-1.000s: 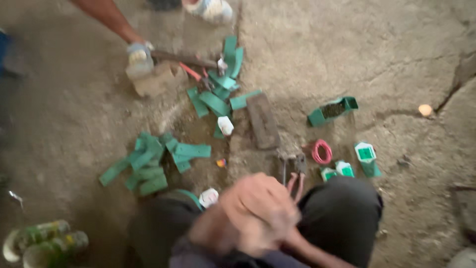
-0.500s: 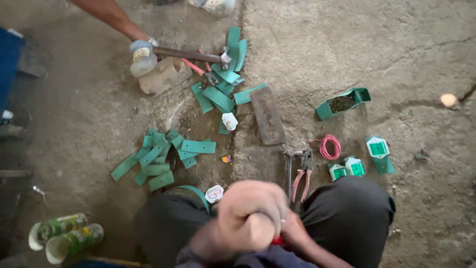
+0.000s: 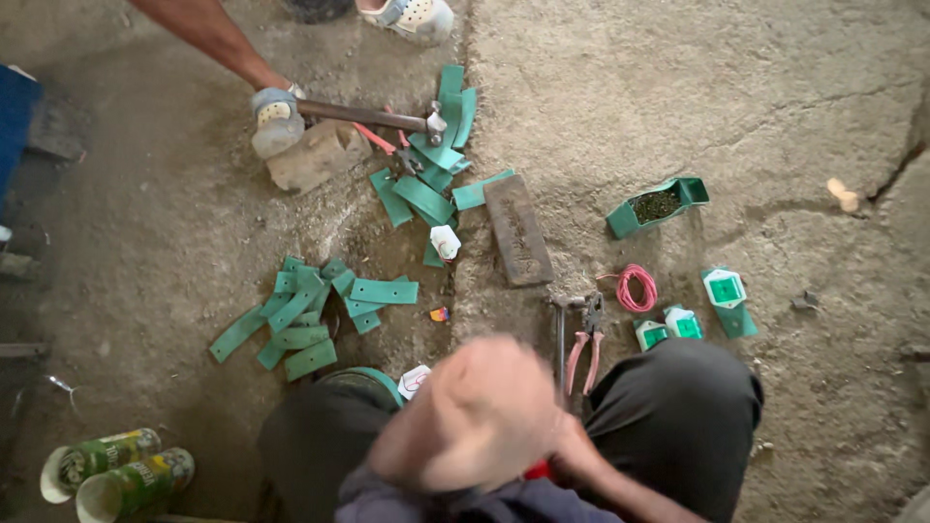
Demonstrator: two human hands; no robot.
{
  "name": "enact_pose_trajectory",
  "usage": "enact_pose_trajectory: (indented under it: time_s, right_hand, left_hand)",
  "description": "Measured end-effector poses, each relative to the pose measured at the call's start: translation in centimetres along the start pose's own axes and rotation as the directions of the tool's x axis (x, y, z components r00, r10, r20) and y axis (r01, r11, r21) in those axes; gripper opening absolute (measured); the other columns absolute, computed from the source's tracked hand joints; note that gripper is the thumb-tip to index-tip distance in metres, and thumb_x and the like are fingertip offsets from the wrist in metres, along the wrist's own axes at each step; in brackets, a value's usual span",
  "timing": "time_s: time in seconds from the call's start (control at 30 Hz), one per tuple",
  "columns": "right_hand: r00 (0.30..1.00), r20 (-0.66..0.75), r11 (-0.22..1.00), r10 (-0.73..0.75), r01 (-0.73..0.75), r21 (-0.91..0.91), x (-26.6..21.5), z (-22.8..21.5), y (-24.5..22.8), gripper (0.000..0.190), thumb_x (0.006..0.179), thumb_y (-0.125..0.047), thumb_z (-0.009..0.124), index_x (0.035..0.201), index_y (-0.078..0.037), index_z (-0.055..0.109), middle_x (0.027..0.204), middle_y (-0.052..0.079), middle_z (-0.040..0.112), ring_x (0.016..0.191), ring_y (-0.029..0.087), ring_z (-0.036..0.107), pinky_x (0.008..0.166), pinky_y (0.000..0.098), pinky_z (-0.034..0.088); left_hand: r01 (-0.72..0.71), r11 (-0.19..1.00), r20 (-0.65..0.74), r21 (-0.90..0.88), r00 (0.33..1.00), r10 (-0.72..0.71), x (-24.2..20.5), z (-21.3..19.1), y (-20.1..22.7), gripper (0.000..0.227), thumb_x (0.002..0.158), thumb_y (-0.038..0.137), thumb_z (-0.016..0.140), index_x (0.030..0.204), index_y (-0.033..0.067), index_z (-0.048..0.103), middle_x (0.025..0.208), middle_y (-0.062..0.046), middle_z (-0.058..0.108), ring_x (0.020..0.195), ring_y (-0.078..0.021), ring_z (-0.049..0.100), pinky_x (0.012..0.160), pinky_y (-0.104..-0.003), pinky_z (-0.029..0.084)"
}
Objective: The person assembles small electrical components by inserting red wires into green plastic strips and securing them with a hammer and punch. The person also uses pliers to trim wires and a screwdriver to adjust parts.
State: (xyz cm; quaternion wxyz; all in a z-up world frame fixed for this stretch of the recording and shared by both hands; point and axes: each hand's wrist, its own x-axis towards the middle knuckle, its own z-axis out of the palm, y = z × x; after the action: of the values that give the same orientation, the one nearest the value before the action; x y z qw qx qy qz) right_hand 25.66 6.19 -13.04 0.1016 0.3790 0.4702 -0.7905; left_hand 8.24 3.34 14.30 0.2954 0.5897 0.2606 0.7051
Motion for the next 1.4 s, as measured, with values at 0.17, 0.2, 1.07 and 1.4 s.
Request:
enact_pose_trajectory:
  time_s: [0.17, 0.2, 1.07, 1.4]
  right_hand:
    - [0.999, 0.042, 0.998, -0.004, 0.001, 0.063, 0.2, 0.0, -0.1, 0.037, 0.075, -0.013, 0.083, 0.105, 0.001, 0.068, 0.089, 0.011, 0.074, 0.077, 0.019, 0.07, 0.071, 0.0344, 0.057]
    - [0.999, 0.034, 0.999, -0.003, 0.001, 0.05, 0.4, -0.2, 0.1, 0.038, 0.076, -0.013, 0.084, 0.106, 0.001, 0.067, 0.089, 0.01, 0.073, 0.076, 0.019, 0.068, 0.07, 0.0346, 0.056]
    - [1.0, -0.016, 0.996, 0.012, -0.011, 0.09, -1.3, 0.9, -1.3, 0.038, 0.077, -0.014, 0.078, 0.108, 0.003, 0.066, 0.086, 0.01, 0.072, 0.071, 0.018, 0.068, 0.063, 0.0351, 0.056]
    - [0.999, 0.043, 0.992, 0.014, -0.019, 0.122, -2.0, 1.0, -1.5, 0.046, 0.074, -0.01, 0.078, 0.114, 0.0, 0.06, 0.09, 0.012, 0.068, 0.076, 0.024, 0.069, 0.067, 0.0413, 0.06]
  left_hand:
    - [0.033, 0.976, -0.055, 0.213, 0.998, -0.022, 1.8, 0.3, 1.0, 0.031, 0.11, 0.028, 0.06, 0.094, 0.0019, 0.066, 0.093, -0.013, 0.066, 0.077, -0.0232, 0.066, 0.07, -0.034, 0.056]
    - [0.202, 0.743, -0.385, 0.638, 0.92, 0.08, 0.0, 1.6, 1.4, 0.032, 0.115, 0.028, 0.058, 0.097, 0.0031, 0.066, 0.098, -0.014, 0.066, 0.081, -0.0228, 0.068, 0.075, -0.033, 0.057]
    - [0.147, 0.794, -0.419, 0.589, 0.896, 0.145, -4.6, 1.1, 0.2, 0.012, 0.106, 0.011, 0.062, 0.101, 0.0008, 0.065, 0.086, -0.014, 0.064, 0.073, -0.0239, 0.063, 0.065, -0.033, 0.051]
    - [0.186, 0.933, -0.422, 0.309, 0.906, -0.042, -3.2, 1.0, 2.0, 0.022, 0.101, -0.003, 0.056, 0.08, 0.0005, 0.059, 0.075, -0.012, 0.062, 0.066, -0.0204, 0.059, 0.062, -0.031, 0.049]
